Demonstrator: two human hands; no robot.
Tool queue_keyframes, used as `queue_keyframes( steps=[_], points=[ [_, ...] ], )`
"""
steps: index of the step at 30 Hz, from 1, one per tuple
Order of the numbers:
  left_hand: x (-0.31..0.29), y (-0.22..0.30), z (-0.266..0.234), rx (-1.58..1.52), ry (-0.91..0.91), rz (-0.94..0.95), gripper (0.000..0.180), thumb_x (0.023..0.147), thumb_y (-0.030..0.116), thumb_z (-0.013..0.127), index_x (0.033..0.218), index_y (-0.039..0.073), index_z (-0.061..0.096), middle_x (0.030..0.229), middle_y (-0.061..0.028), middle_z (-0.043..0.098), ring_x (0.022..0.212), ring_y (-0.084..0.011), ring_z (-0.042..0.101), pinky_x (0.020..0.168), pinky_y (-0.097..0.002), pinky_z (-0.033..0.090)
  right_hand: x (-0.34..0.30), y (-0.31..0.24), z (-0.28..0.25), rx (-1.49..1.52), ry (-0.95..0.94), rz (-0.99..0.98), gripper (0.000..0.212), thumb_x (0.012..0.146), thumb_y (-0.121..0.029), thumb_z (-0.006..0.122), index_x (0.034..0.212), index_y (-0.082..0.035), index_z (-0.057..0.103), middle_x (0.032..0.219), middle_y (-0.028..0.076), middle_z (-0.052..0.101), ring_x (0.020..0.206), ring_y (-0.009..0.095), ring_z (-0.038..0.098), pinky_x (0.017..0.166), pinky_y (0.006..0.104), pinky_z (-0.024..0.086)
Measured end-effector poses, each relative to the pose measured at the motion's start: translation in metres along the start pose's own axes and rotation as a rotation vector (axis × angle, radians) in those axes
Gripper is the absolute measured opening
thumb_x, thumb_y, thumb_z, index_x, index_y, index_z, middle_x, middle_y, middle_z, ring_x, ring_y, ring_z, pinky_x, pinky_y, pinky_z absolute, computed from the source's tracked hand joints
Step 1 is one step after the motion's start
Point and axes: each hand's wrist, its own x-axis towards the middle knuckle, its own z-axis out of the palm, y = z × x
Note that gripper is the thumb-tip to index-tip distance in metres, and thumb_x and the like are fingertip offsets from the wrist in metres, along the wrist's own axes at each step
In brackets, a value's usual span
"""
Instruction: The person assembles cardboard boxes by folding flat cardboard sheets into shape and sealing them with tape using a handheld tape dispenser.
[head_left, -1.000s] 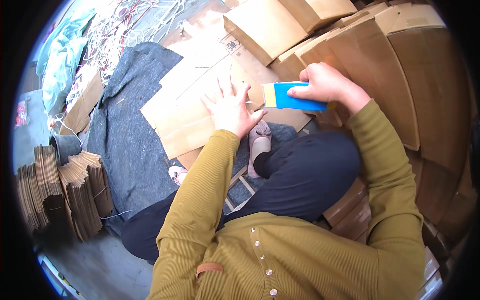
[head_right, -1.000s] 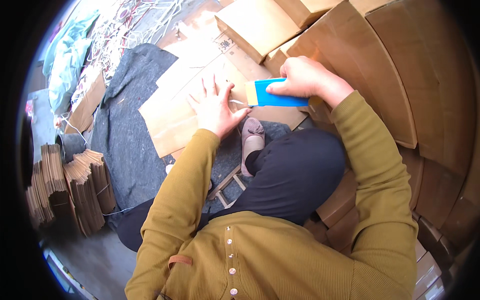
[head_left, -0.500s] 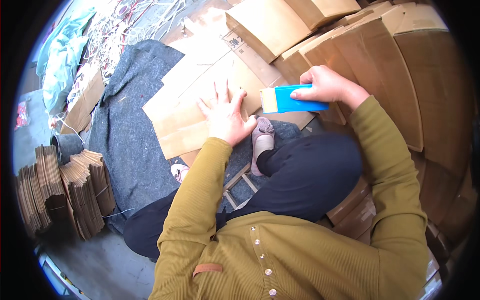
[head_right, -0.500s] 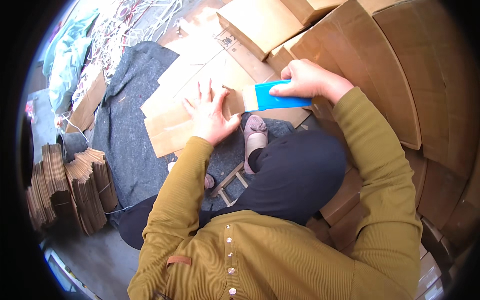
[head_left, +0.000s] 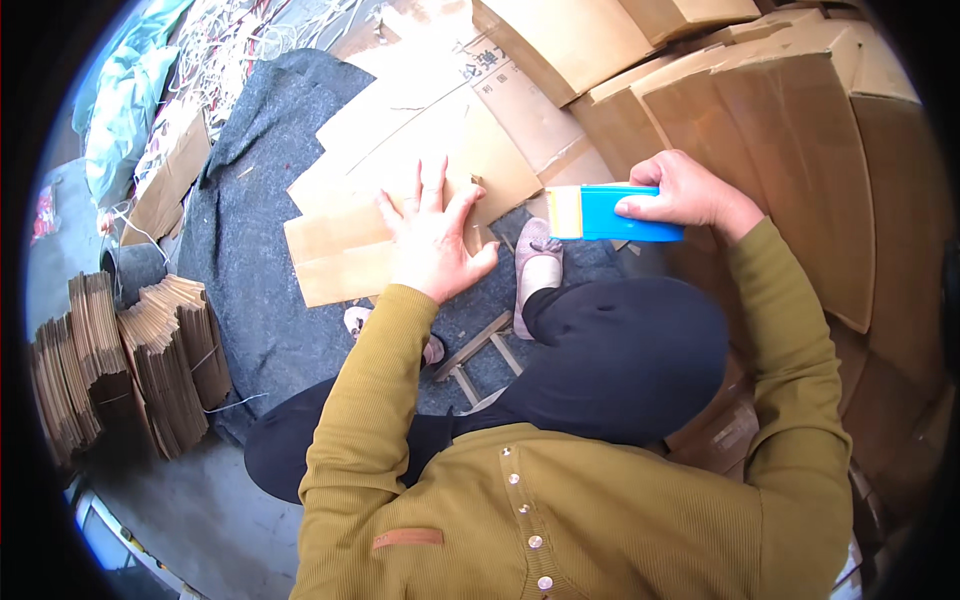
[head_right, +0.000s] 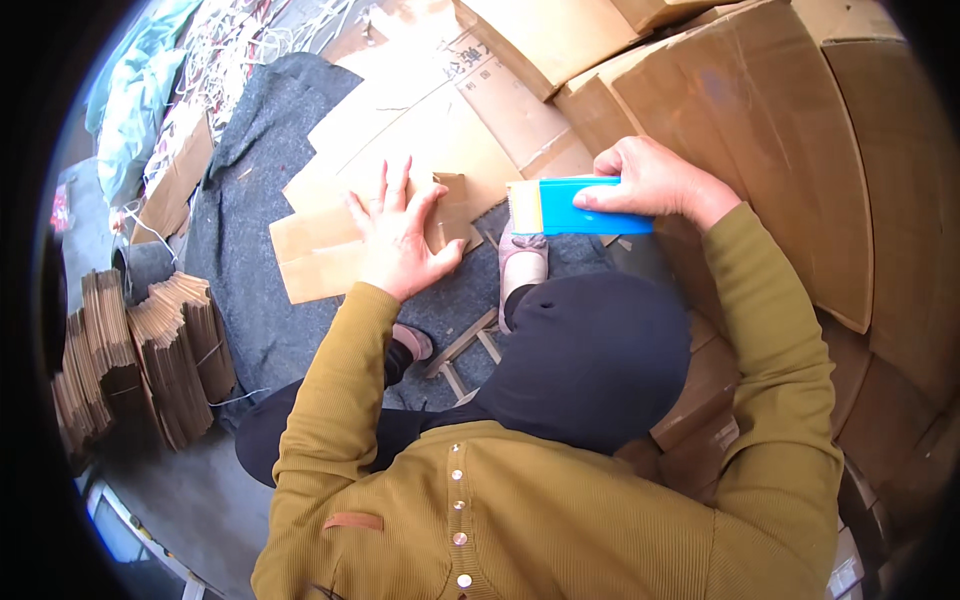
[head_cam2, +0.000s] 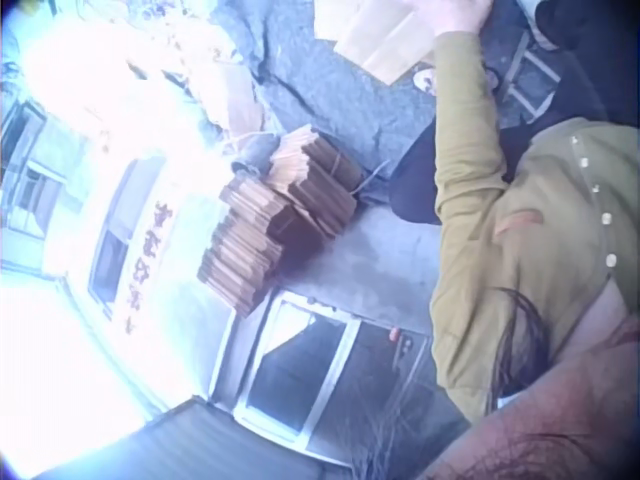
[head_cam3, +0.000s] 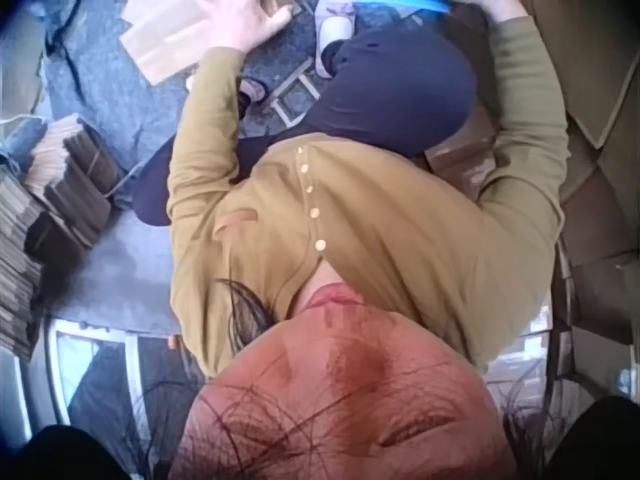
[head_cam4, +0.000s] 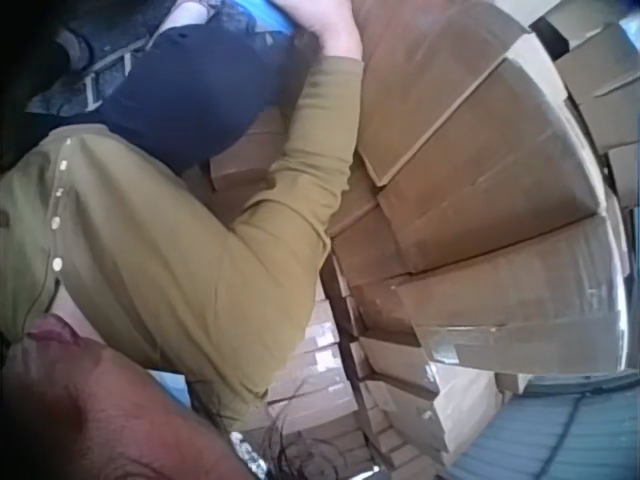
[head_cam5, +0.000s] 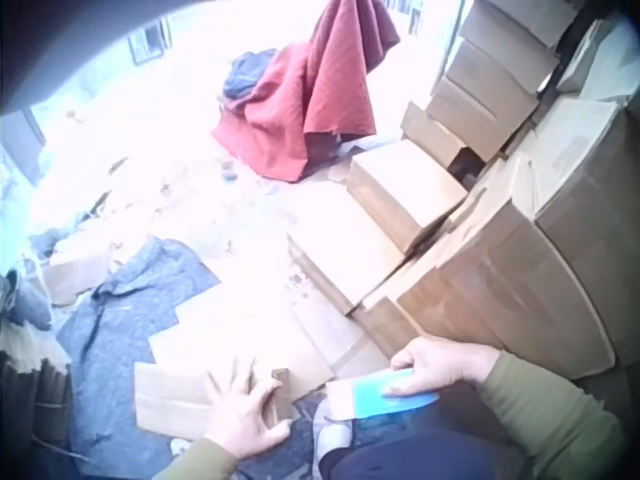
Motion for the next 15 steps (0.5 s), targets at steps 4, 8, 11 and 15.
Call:
queue_keyframes(
  steps=[4,8,11,15],
  points=[
    [0.001,0.002,0.002,0.006,-0.013,0.006,0.069,0.065,0.044,0.078,0.127,0.019,0.060,0.159,-0.0168,0.021,0.150,-0.0399,0.009,0.108,-0.0775,0.003,0.013,-0.011,0.015,-0.258,0.122,0.002,0.051,0.072,-0.045,0.074,0.067,0.004,0.061,0.058,0.017,0.056,0.054,0.025,0.056,0.054,0.0407,0.043],
    [-0.001,-0.001,0.005,-0.034,0.005,0.039,0.060,0.076,0.043,0.073,0.129,0.018,0.059,0.160,-0.0155,0.021,0.150,-0.0390,0.010,0.108,-0.0764,0.000,0.043,-0.035,0.047,-0.460,0.117,0.030,0.052,0.075,-0.052,0.063,0.078,0.000,0.073,0.076,0.023,0.068,0.078,0.038,0.069,0.074,0.0464,0.055],
    [-0.001,-0.002,0.011,-0.068,0.024,0.033,0.040,0.089,0.028,0.063,0.128,0.020,0.059,0.159,-0.0138,0.024,0.150,-0.0379,0.013,0.109,-0.0742,-0.002,0.060,-0.069,0.071,-0.448,0.114,0.118,0.049,0.076,-0.048,0.062,0.089,-0.002,0.074,0.088,0.021,0.071,0.087,0.036,0.070,0.080,0.0433,0.054],
    [0.001,0.001,0.017,-0.043,0.048,0.031,0.034,0.092,0.020,0.060,0.126,0.022,0.061,0.158,-0.0134,0.027,0.149,-0.0373,0.017,0.110,-0.0731,-0.002,0.067,-0.089,0.101,-0.474,0.166,0.070,0.041,0.082,-0.039,0.058,0.085,-0.002,0.074,0.086,0.019,0.072,0.084,0.034,0.071,0.077,0.0431,0.056]
  ],
)
